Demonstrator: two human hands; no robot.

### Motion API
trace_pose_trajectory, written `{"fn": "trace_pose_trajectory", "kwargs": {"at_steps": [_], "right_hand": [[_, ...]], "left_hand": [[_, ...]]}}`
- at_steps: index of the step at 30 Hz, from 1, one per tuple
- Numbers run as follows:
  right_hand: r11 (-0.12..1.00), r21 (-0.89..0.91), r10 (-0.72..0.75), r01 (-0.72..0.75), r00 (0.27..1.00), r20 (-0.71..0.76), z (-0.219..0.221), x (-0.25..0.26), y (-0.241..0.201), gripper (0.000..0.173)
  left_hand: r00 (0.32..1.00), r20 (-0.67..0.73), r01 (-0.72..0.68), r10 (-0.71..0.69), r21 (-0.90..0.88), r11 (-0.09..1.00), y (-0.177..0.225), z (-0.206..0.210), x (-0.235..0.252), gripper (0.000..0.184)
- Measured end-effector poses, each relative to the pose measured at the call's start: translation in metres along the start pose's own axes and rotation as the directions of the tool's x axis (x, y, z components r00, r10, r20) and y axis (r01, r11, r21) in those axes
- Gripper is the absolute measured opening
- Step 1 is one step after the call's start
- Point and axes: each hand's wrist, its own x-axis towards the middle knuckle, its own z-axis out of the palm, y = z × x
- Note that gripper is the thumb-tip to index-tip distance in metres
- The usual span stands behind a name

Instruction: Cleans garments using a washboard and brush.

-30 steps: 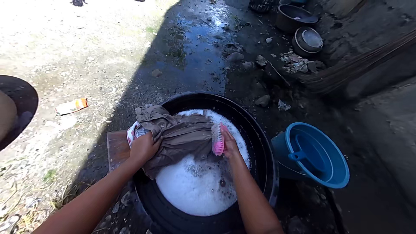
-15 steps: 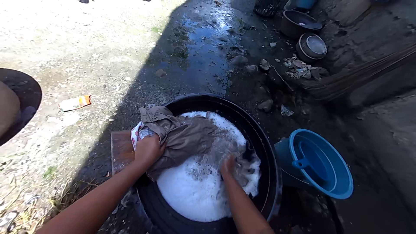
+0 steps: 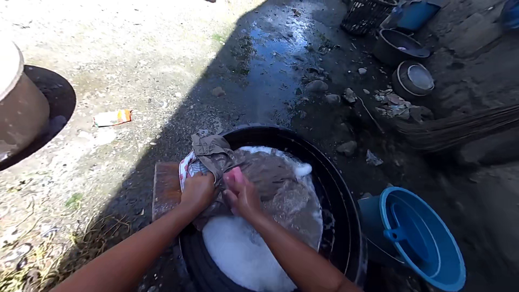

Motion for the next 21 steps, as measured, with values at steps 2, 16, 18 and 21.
{"fn": "trace_pose_trajectory", "kwargs": {"at_steps": [2, 16, 18, 21], "right_hand": [[0.999, 0.013, -0.038, 0.038, 0.999, 0.021, -0.002, 0.001, 0.004, 0.041], [0.974, -0.05, 0.215, -0.219, 0.973, -0.082, -0.035, 0.036, 0.067, 0.042], [0.968, -0.054, 0.242, -0.247, 0.967, -0.082, -0.033, 0.032, 0.06, 0.043], [1.0, 0.021, -0.002, 0.003, 1.0, -0.022, 0.007, -0.027, 0.014, 0.039]], "left_hand": [[1.0, 0.006, 0.001, -0.001, -0.004, 1.0, 0.0, -0.001, -0.001, 0.048], [1.0, -0.005, -0.02, 0.021, 0.01, 1.0, 0.0, 0.001, 0.001, 0.047], [1.0, -0.005, -0.016, 0.016, 0.015, 1.0, 0.001, 0.002, 0.001, 0.046], [1.0, -0.01, -0.016, 0.016, 0.015, 1.0, 0.002, 0.0, 0.001, 0.046]]}}
